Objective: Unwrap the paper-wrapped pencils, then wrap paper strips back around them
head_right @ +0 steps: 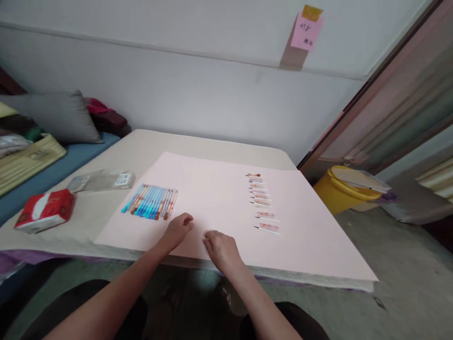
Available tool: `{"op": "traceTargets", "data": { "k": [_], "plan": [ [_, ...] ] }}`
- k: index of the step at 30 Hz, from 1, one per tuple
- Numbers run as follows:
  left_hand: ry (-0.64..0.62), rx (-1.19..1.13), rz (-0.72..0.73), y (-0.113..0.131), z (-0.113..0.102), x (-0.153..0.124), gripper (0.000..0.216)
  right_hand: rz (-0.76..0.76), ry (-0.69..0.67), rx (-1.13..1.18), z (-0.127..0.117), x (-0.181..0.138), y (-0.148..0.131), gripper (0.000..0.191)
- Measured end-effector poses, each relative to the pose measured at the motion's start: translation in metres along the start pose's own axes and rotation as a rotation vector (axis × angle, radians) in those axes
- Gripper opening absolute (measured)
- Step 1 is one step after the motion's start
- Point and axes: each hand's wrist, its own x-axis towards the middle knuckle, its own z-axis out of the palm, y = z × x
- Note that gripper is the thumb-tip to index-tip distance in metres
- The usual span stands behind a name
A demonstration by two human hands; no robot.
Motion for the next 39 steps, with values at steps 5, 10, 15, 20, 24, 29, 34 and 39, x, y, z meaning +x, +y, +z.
{"op": "traceTargets", "data": {
  "k": [5, 10, 15, 20, 24, 29, 34, 39],
  "plan": [
    [0.235, 0.663, 0.188, -0.012, -0.01, 0.002, 0.047, -0.033, -0.007, -0.018, 0.005, -0.001, -0.001, 0.018],
    [0.274, 1.032, 0.146, -0.028, -0.008, 0.004, 0.064, -0.035, -0.026, -0.054, 0.008, -0.001, 0.003, 0.017],
    [0.24, 1.036, 0.207, -0.024, -0.005, 0.007, 0.045, -0.018, -0.024, -0.053, 0.005, 0.001, 0.004, 0.018],
    [0.202, 1.015, 0.241, -0.025, -0.005, 0.009, 0.041, 0.048, 0.001, 0.072, 0.005, 0.002, 0.003, 0.018],
    [0.153, 0.985, 0.264, -0.026, -0.002, 0.008, 0.033, 0.111, 0.048, 0.431, 0.014, 0.008, 0.005, 0.015],
    [0.089, 0.659, 0.172, -0.013, 0.0, 0.006, 0.021, 0.373, -0.028, 1.215, 0.026, 0.018, 0.006, 0.015],
    [0.056, 0.453, 0.114, -0.005, 0.009, 0.002, 0.024, 0.605, -0.006, 1.724, 0.036, 0.018, 0.005, 0.025],
    [-0.125, 0.086, 0.167, -0.001, 0.033, -0.021, 0.021, 0.579, 0.023, 1.981, 0.051, 0.021, 0.004, 0.025]
  ]
}}
